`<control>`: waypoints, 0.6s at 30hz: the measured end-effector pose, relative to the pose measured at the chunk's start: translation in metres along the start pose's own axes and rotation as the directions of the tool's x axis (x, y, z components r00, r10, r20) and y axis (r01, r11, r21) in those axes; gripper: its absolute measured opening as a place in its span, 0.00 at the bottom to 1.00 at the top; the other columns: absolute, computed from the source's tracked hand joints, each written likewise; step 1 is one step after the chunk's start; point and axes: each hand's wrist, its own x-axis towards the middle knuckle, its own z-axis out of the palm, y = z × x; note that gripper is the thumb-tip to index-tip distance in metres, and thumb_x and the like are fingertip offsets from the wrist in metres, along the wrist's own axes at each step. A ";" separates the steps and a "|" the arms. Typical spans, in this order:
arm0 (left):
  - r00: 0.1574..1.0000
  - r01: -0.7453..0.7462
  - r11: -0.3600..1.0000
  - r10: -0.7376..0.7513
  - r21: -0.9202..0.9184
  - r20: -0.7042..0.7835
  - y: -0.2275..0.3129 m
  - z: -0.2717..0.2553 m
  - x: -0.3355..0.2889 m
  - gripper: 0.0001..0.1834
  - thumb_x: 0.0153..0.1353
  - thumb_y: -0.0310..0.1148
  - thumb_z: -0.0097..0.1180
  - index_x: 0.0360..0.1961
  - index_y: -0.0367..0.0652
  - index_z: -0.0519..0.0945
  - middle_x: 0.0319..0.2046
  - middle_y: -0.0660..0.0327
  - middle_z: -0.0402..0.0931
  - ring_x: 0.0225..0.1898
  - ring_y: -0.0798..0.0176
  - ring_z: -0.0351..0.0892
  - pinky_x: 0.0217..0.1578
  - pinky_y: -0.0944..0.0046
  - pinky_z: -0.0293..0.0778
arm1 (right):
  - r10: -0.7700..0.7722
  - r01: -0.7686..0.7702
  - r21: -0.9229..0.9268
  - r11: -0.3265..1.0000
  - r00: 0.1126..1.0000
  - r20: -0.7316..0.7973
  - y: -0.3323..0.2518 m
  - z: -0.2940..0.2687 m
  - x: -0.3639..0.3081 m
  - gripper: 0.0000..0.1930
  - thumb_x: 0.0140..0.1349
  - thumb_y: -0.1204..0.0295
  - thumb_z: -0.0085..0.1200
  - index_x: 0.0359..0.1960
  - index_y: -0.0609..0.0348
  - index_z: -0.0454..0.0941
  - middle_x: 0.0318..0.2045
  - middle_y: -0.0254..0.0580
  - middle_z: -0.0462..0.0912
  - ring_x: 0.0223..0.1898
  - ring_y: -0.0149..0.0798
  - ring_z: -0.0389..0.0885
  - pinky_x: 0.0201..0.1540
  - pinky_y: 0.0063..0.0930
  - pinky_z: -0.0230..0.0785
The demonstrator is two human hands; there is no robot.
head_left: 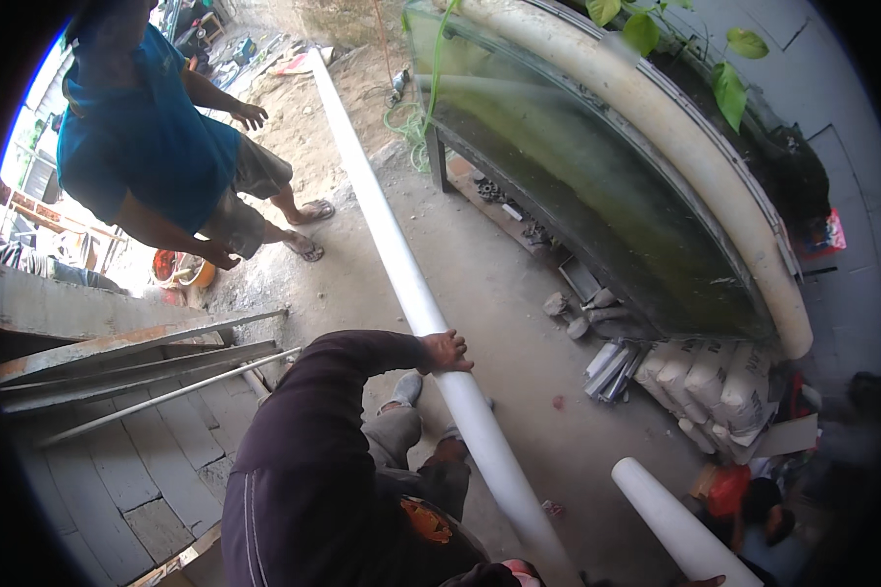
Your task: The person walks through a construction site carrying an angle grinder, then squats to cut a long white PVC pipe. After cutting the pipe, the person stands up and carries the cut section through the debris-filled room.
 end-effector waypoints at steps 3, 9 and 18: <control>0.999 -0.015 1.000 0.014 -0.020 -0.035 -0.001 -0.019 -0.011 0.47 0.32 0.33 0.74 0.58 0.57 0.65 0.42 0.56 0.75 0.50 0.50 0.75 0.46 0.48 0.71 | -0.010 0.011 0.007 1.000 0.999 -0.037 -0.007 -0.031 0.025 0.45 0.51 0.48 0.72 0.62 0.66 0.64 0.52 0.61 0.76 0.49 0.55 0.78 0.56 0.48 0.72; 0.999 -0.020 0.999 0.017 -0.041 -0.051 -0.006 -0.081 -0.051 0.43 0.41 0.33 0.69 0.62 0.55 0.64 0.44 0.54 0.75 0.51 0.50 0.74 0.47 0.48 0.70 | -0.011 0.013 0.025 1.000 0.996 -0.091 -0.007 -0.096 0.070 0.44 0.49 0.49 0.73 0.59 0.68 0.68 0.49 0.60 0.79 0.45 0.54 0.80 0.53 0.47 0.75; 0.971 -0.066 0.994 0.045 -0.082 -0.235 -0.023 -0.157 -0.071 0.37 0.46 0.33 0.65 0.62 0.45 0.70 0.46 0.47 0.75 0.50 0.45 0.73 0.54 0.49 0.67 | -0.013 -0.053 -0.342 0.938 0.982 -0.189 0.019 -0.251 0.127 0.39 0.49 0.56 0.76 0.56 0.71 0.72 0.47 0.59 0.82 0.42 0.53 0.83 0.49 0.45 0.79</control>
